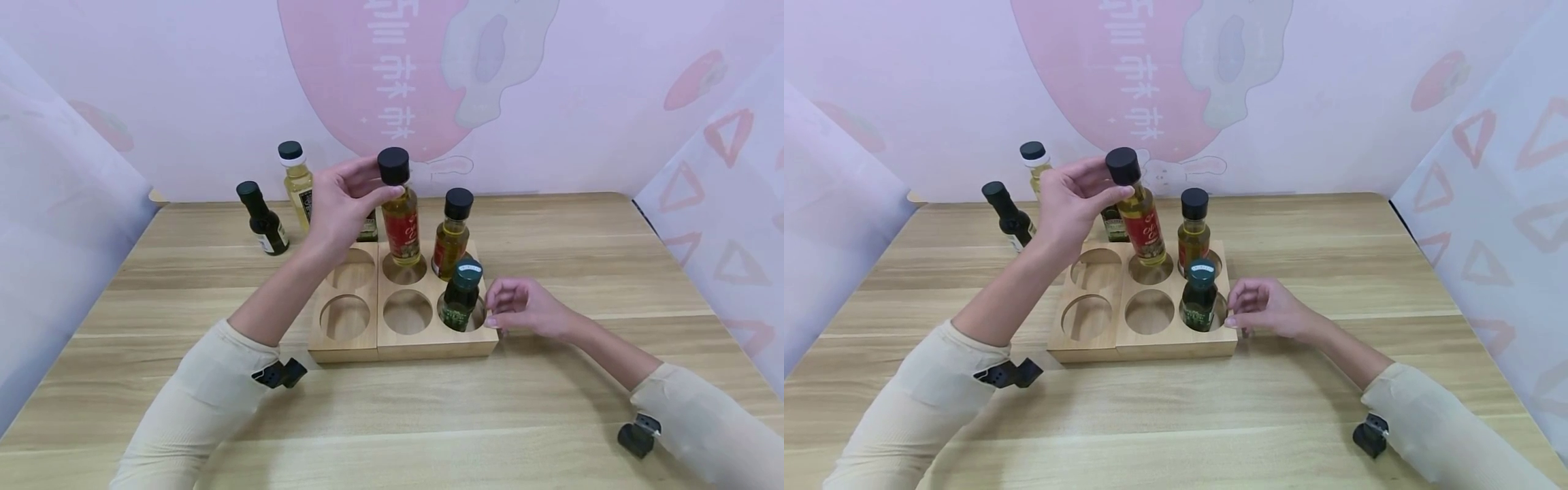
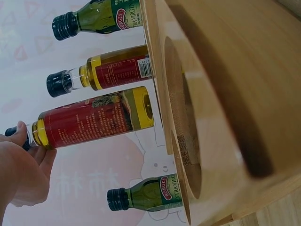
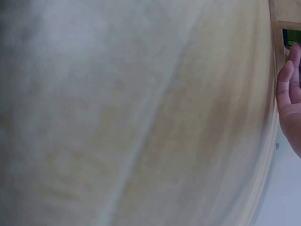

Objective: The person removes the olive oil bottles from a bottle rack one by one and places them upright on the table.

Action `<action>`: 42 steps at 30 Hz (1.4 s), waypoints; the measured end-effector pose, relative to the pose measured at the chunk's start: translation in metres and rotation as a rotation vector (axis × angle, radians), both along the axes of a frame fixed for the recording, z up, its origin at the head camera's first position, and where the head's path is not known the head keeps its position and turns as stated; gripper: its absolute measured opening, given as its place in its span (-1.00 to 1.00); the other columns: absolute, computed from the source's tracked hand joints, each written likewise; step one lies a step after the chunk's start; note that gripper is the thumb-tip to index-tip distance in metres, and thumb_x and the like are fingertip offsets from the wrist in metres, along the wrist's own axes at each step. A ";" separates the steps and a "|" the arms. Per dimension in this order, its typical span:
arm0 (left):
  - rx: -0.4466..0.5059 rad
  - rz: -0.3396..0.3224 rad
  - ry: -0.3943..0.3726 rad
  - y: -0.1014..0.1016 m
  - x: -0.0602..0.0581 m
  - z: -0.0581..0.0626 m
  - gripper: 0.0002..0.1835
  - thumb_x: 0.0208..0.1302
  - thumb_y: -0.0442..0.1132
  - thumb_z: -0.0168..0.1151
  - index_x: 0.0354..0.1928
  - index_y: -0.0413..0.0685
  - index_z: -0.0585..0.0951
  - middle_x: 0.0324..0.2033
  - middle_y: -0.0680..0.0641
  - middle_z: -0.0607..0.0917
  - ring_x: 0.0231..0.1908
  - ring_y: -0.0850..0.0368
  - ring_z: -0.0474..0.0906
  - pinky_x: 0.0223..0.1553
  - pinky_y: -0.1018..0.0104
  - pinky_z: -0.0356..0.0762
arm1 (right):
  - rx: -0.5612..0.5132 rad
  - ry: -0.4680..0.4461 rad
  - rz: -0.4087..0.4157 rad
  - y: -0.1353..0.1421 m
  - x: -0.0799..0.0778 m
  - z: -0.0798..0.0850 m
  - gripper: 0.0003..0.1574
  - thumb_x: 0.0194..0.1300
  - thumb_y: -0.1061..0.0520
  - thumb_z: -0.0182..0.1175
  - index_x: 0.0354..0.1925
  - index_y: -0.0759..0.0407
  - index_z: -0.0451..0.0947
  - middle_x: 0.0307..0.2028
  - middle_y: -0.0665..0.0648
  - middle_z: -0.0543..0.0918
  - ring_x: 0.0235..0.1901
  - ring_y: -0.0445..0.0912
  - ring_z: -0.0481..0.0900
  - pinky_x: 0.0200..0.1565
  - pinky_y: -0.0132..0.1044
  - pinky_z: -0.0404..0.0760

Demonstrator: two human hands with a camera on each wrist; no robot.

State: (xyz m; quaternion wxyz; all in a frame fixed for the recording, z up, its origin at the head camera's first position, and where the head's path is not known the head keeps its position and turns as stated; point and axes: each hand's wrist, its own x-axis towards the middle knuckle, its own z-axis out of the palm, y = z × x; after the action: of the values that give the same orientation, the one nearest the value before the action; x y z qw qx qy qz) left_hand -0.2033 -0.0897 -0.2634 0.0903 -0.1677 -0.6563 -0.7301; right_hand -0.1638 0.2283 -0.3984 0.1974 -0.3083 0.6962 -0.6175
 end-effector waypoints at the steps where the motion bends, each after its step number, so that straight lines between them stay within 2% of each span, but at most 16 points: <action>1: 0.004 0.000 0.003 0.000 0.000 0.000 -0.57 0.21 -0.61 0.40 0.15 -0.39 0.66 -0.02 -0.26 0.77 -0.15 0.18 0.80 0.09 0.20 0.70 | -0.001 0.001 0.000 0.000 0.000 0.000 -0.80 0.22 0.48 0.31 -0.22 0.46 0.47 -0.35 0.00 0.72 -0.39 -0.18 0.65 -0.36 -0.35 0.71; 6: 0.016 0.001 0.015 0.001 -0.003 0.000 -0.57 0.21 -0.61 0.40 0.14 -0.39 0.66 -0.03 -0.26 0.77 -0.15 0.17 0.80 0.09 0.20 0.71 | -0.011 0.003 0.004 0.000 -0.001 -0.001 -0.79 0.22 0.49 0.31 -0.22 0.49 0.46 -0.35 -0.01 0.72 -0.39 -0.18 0.66 -0.32 -0.32 0.72; 15: -0.007 0.042 0.050 0.002 -0.010 -0.002 -0.56 0.20 -0.58 0.43 0.15 -0.37 0.67 -0.01 -0.30 0.76 -0.11 0.14 0.79 0.09 0.21 0.71 | 0.000 0.007 0.003 0.000 -0.001 0.000 -0.78 0.22 0.49 0.31 -0.22 0.53 0.45 -0.34 -0.01 0.72 -0.36 -0.20 0.66 -0.23 -0.34 0.74; 21: -0.017 0.069 0.071 0.004 -0.015 -0.003 -0.55 0.18 -0.57 0.45 0.15 -0.35 0.68 -0.02 -0.29 0.77 -0.11 0.15 0.79 0.08 0.22 0.71 | -0.003 0.009 0.008 0.000 -0.001 -0.001 -0.78 0.22 0.50 0.30 -0.21 0.53 0.45 -0.34 0.00 0.72 -0.37 -0.20 0.66 -0.26 -0.34 0.74; 32: -0.012 0.118 0.047 0.006 -0.026 -0.004 -0.56 0.14 -0.56 0.49 0.10 -0.34 0.71 -0.05 -0.26 0.78 -0.13 0.13 0.80 0.07 0.26 0.71 | -0.010 -0.015 0.016 -0.001 -0.002 -0.001 -0.77 0.23 0.50 0.31 -0.20 0.53 0.45 -0.34 0.02 0.72 -0.39 -0.16 0.66 -0.32 -0.34 0.73; 37: 0.012 0.122 0.037 0.008 -0.031 -0.004 -0.56 0.13 -0.60 0.47 0.10 -0.38 0.70 -0.04 -0.28 0.77 -0.12 0.10 0.80 0.07 0.26 0.71 | -0.018 -0.010 0.021 -0.001 -0.002 -0.001 -0.77 0.23 0.50 0.31 -0.21 0.52 0.44 -0.35 0.02 0.71 -0.41 -0.14 0.65 -0.34 -0.35 0.72; 42: -0.010 0.118 0.038 0.009 -0.035 -0.006 -0.55 0.13 -0.59 0.47 0.11 -0.36 0.70 -0.04 -0.27 0.78 -0.11 0.10 0.80 0.07 0.27 0.71 | -0.015 -0.006 0.020 -0.001 -0.002 -0.002 -0.77 0.23 0.49 0.32 -0.21 0.52 0.45 -0.35 0.01 0.71 -0.42 -0.13 0.64 -0.33 -0.36 0.71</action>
State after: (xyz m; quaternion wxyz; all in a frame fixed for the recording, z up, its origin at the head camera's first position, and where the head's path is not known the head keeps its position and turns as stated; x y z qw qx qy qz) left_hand -0.2383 -0.0807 -0.2690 0.1448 -0.1429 -0.6667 -0.7170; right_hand -0.1661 0.2269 -0.3999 0.2033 -0.3146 0.6878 -0.6218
